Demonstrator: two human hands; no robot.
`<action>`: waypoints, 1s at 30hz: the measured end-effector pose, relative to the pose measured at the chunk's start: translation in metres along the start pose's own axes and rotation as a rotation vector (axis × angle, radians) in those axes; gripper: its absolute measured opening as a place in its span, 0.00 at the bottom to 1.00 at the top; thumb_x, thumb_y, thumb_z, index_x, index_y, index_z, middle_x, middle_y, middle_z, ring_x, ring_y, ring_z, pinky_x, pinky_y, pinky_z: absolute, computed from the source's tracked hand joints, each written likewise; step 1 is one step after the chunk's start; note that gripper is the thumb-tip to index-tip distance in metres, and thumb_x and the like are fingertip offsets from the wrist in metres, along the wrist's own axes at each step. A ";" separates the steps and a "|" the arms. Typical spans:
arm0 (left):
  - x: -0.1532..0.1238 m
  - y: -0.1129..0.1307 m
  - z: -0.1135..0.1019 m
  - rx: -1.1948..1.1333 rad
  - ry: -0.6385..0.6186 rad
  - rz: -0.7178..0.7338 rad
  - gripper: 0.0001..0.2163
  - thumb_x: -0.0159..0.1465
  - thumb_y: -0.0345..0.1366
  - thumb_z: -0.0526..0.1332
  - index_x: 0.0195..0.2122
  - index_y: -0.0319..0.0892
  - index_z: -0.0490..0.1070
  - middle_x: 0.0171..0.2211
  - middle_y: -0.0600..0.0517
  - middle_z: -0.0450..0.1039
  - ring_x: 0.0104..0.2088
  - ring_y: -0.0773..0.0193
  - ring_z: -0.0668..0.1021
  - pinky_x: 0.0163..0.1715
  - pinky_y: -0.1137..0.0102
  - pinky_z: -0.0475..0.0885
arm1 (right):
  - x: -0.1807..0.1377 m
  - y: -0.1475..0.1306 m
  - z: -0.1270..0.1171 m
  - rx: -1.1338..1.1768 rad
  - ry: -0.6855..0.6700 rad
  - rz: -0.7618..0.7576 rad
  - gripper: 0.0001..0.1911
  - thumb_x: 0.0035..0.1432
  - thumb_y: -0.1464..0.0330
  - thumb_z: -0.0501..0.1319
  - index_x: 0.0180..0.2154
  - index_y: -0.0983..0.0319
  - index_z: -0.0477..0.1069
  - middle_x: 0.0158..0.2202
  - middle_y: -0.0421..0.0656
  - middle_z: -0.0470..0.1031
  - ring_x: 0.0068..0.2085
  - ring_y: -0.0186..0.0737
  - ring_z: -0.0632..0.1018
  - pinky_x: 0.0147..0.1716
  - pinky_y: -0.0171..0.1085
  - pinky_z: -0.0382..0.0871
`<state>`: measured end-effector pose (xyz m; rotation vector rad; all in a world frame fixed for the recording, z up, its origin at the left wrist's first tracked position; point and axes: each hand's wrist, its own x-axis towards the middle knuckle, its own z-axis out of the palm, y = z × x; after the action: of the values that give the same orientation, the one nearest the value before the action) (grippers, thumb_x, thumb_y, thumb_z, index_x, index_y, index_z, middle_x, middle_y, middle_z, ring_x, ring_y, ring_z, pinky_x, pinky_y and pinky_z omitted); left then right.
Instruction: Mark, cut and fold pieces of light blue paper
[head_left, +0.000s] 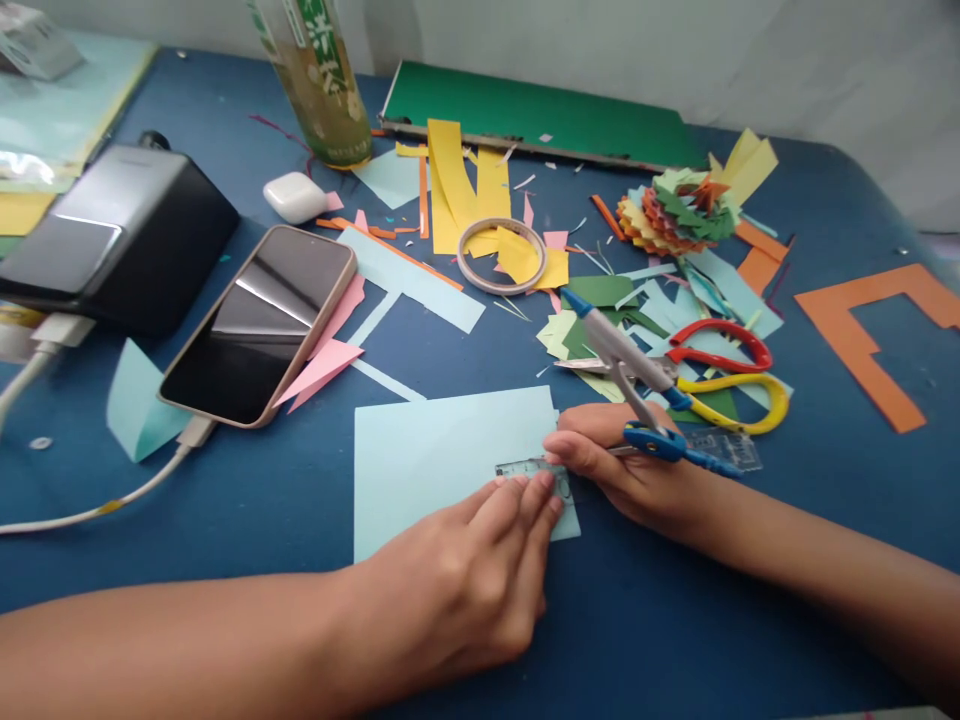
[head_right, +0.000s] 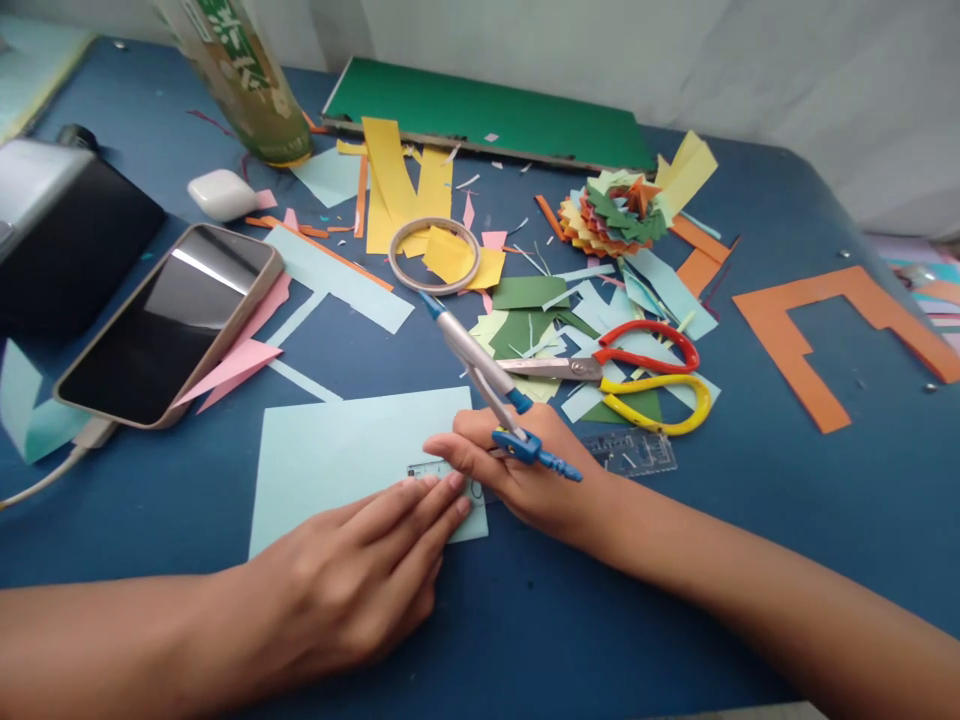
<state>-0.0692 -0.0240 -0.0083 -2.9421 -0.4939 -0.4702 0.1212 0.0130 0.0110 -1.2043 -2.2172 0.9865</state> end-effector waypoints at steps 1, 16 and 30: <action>0.000 0.000 0.000 -0.006 0.004 -0.007 0.17 0.63 0.32 0.55 0.49 0.26 0.67 0.49 0.39 0.71 0.47 0.54 0.74 0.47 0.64 0.69 | -0.002 0.002 -0.002 -0.011 0.003 0.008 0.24 0.65 0.59 0.45 0.18 0.61 0.53 0.17 0.34 0.53 0.20 0.29 0.60 0.20 0.30 0.54; 0.009 -0.004 -0.008 -0.130 0.008 -0.063 0.15 0.62 0.30 0.51 0.46 0.28 0.70 0.47 0.39 0.72 0.44 0.55 0.76 0.41 0.68 0.73 | -0.012 0.021 -0.006 0.043 0.131 0.063 0.25 0.64 0.55 0.44 0.21 0.61 0.63 0.17 0.36 0.61 0.20 0.30 0.66 0.25 0.32 0.60; 0.025 -0.060 -0.050 -0.310 -0.379 -0.523 0.15 0.59 0.43 0.57 0.44 0.39 0.65 0.44 0.44 0.68 0.46 0.52 0.70 0.43 0.59 0.67 | -0.095 0.023 -0.064 0.076 0.409 0.176 0.29 0.59 0.47 0.43 0.20 0.60 0.64 0.23 0.42 0.67 0.27 0.38 0.71 0.26 0.36 0.65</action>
<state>-0.0813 0.0317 0.0511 -3.1832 -1.3676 -0.0187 0.2258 -0.0347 0.0320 -1.4385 -1.7671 0.7934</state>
